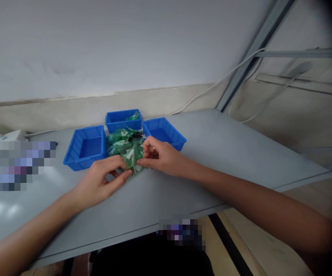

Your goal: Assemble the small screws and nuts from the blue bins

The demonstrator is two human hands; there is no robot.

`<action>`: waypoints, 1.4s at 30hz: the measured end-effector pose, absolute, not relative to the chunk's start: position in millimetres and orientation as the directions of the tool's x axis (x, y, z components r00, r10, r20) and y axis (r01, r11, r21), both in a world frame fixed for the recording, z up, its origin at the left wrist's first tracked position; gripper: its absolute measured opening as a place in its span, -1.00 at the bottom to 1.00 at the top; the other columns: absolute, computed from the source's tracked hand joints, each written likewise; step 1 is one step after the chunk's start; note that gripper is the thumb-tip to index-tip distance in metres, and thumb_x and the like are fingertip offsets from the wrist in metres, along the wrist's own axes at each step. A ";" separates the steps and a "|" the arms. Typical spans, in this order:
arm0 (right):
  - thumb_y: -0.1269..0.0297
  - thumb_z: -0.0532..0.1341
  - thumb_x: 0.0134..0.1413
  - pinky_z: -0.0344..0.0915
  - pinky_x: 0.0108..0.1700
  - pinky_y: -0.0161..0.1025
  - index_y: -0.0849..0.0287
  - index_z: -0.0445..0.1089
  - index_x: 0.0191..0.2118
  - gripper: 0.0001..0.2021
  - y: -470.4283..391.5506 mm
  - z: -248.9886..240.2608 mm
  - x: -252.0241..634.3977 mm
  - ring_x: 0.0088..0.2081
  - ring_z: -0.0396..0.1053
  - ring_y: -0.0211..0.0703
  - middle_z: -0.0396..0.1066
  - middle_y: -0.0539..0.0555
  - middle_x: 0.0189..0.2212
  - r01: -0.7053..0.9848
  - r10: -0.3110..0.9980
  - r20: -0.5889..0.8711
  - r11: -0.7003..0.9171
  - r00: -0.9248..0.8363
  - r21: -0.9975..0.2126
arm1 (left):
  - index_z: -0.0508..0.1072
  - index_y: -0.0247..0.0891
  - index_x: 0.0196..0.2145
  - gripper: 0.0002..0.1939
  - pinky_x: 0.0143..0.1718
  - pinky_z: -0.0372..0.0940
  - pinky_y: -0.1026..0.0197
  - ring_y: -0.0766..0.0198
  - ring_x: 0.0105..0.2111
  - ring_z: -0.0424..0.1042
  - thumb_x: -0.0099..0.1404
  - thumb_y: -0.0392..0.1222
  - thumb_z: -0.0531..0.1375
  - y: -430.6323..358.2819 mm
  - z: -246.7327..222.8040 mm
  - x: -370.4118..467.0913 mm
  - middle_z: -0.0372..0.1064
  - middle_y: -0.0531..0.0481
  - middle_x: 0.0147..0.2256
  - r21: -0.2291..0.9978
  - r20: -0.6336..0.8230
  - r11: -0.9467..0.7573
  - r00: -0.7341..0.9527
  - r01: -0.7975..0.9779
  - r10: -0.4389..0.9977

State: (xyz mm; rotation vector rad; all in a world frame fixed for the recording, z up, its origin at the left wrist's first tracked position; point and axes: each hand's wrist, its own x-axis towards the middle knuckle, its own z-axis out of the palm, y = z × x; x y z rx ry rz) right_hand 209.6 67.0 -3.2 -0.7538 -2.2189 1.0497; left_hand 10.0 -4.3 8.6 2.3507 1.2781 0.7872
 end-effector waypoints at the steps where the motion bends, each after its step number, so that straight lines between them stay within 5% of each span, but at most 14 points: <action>1: 0.07 0.19 -0.02 0.08 -0.46 -0.34 0.15 0.14 -0.39 -0.72 66.1 -2.8 209.3 -0.49 0.19 -0.32 0.24 -0.10 -0.54 0.257 0.677 0.247 0.553 -0.693 -0.793 | 0.34 -0.27 -0.42 -0.85 -0.53 0.22 0.40 0.39 -0.47 0.28 0.27 -0.22 0.05 -4.6 8.4 10.2 0.27 0.07 -0.47 0.533 0.320 -0.557 0.457 0.637 0.830; 6: 0.22 0.13 0.07 0.14 -0.37 -0.34 0.19 0.24 -0.30 -0.85 59.2 2.6 209.2 -0.41 0.25 -0.31 0.31 -0.04 -0.45 0.175 0.513 0.195 0.585 -0.836 -0.792 | 0.34 -0.28 -0.35 -0.90 -0.30 0.26 0.29 0.34 -0.34 0.30 0.27 -0.24 0.06 -5.5 7.8 9.0 0.27 0.02 -0.36 0.475 0.353 -0.639 0.534 0.606 0.768; 11: 0.13 0.14 0.06 0.09 -0.43 -0.35 0.20 0.22 -0.33 -0.78 59.4 4.7 210.4 -0.45 0.21 -0.31 0.27 -0.06 -0.49 0.205 0.523 0.204 0.619 -0.828 -0.758 | 0.36 -0.25 -0.25 -0.88 -0.19 0.24 0.25 0.30 -0.24 0.29 0.28 -0.26 0.06 -3.3 6.7 8.0 0.23 -0.02 -0.24 0.418 0.376 -0.652 0.533 0.632 0.758; 18: 0.28 0.11 0.10 0.09 -0.39 -0.34 0.23 0.31 -0.27 -0.86 62.7 6.4 210.9 -0.44 0.21 -0.32 0.30 -0.03 -0.48 0.200 0.520 0.272 0.679 -0.810 -0.706 | 0.25 -0.26 -0.26 -0.82 -0.46 0.28 0.31 0.35 -0.44 0.29 0.24 -0.12 0.12 3.4 -1.0 4.2 0.24 0.04 -0.37 0.543 0.412 -0.497 0.301 0.677 0.860; 27: 0.18 0.13 0.08 0.17 -0.44 -0.36 0.16 0.26 -0.17 -0.78 66.8 -0.8 210.9 -0.49 0.24 -0.35 0.30 -0.06 -0.49 0.175 0.596 0.231 0.543 -0.769 -0.821 | 0.32 -0.28 -0.44 -0.79 -0.59 0.18 0.41 0.42 -0.56 0.24 0.29 -0.13 0.06 -1.4 0.3 4.4 0.23 0.11 -0.54 0.491 0.312 -0.503 0.395 0.711 0.864; 32: 0.12 0.20 -0.02 0.17 -0.56 -0.40 0.14 0.14 -0.35 -0.75 63.4 -3.2 208.4 -0.52 0.22 -0.35 0.23 -0.08 -0.49 0.188 0.683 0.181 0.429 -0.708 -0.883 | 0.31 -0.27 -0.44 -0.82 -0.63 0.14 0.44 0.42 -0.53 0.24 0.28 -0.16 0.06 -4.4 2.5 7.3 0.22 0.10 -0.53 0.512 0.290 -0.528 0.442 0.678 0.849; 42: 0.21 0.14 0.06 0.18 -0.37 -0.34 0.19 0.24 -0.30 -0.84 58.7 2.7 209.7 -0.40 0.28 -0.31 0.33 -0.02 -0.43 0.145 0.488 0.164 0.535 -0.857 -0.833 | 0.32 -0.25 -0.30 -0.91 -0.24 0.23 0.28 0.34 -0.29 0.28 0.29 -0.24 0.04 -4.4 6.9 8.1 0.26 0.02 -0.31 0.504 0.294 -0.618 0.553 0.604 0.780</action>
